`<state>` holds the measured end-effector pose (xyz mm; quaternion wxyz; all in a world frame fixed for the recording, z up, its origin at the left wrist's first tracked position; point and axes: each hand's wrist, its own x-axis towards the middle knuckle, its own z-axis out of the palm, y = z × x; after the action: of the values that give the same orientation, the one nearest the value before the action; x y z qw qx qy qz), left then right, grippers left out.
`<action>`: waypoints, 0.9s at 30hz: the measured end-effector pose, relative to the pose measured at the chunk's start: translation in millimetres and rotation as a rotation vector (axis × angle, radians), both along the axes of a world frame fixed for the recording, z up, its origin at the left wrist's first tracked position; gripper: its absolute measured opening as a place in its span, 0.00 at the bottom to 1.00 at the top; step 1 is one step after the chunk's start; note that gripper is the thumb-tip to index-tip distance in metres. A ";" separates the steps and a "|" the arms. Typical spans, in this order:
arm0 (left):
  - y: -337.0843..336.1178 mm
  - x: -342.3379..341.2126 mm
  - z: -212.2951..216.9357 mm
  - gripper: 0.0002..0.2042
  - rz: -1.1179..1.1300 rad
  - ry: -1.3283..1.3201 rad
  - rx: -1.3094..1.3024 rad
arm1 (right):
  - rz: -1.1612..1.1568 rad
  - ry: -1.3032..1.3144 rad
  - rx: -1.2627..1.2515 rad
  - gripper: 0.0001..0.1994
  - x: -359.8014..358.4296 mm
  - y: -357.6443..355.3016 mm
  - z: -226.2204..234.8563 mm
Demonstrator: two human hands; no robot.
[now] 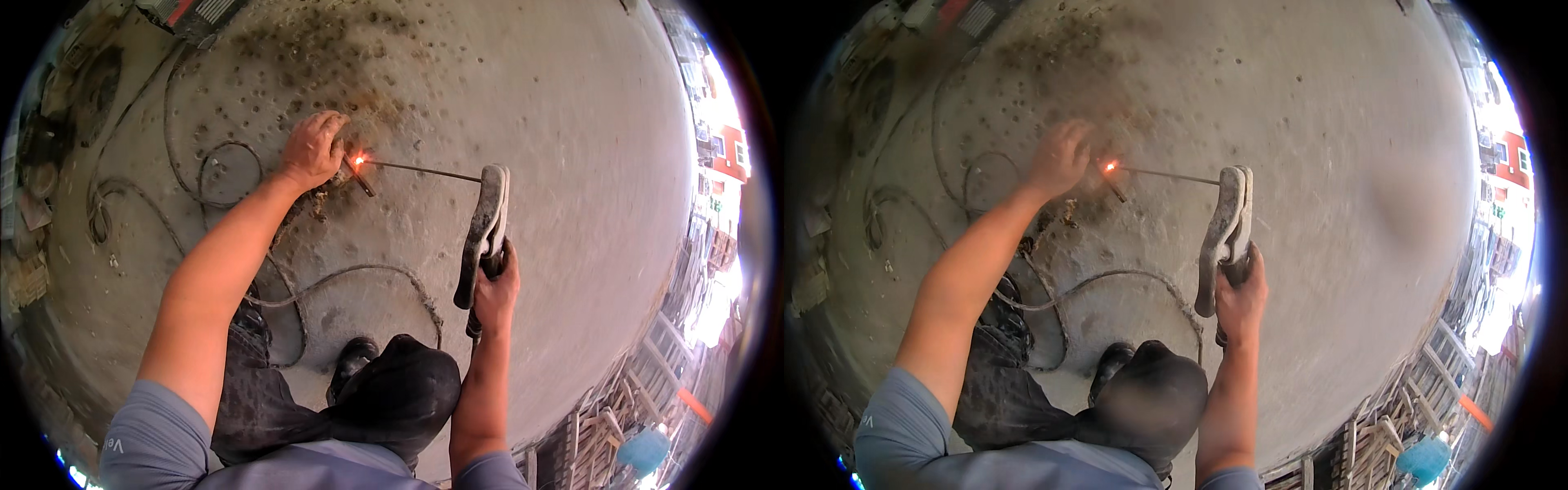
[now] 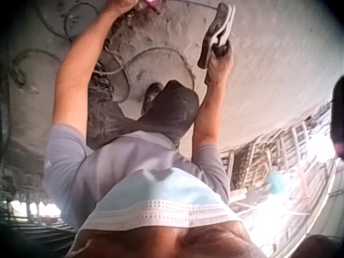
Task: The person welds a metal piece on the floor using a welding torch, producing sparks. After welding, they pick up the metal piece, rinse it under a water tap, and inspect it.
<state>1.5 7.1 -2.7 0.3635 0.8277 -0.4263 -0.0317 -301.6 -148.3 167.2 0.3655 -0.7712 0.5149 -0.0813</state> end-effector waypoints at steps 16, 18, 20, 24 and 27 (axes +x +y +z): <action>-11.1 -38.4 11.5 0.38 -0.338 0.077 0.310 | 0.073 -0.071 -0.003 0.28 -5.0 -6.9 -15.9; -14.7 -44.5 10.8 0.39 -0.361 0.136 0.419 | 0.096 -0.095 -0.006 0.28 -9.1 -9.4 -18.4; -24.7 -33.7 42.6 0.41 -0.470 0.564 0.788 | 0.122 -0.079 0.003 0.28 -5.2 -9.7 -16.2; -15.4 -53.4 -0.9 0.41 -0.377 -0.103 0.344 | 0.078 -0.029 0.035 0.29 1.8 -4.0 -5.2; -13.3 -51.9 -2.8 0.41 -0.350 -0.108 0.288 | 0.067 -0.020 -0.002 0.29 5.7 -0.8 -1.1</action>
<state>-50.4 -6.2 -5.5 0.2072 0.7851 -0.5732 -0.1106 -295.9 -149.1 166.1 0.3722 -0.7875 0.4851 -0.0773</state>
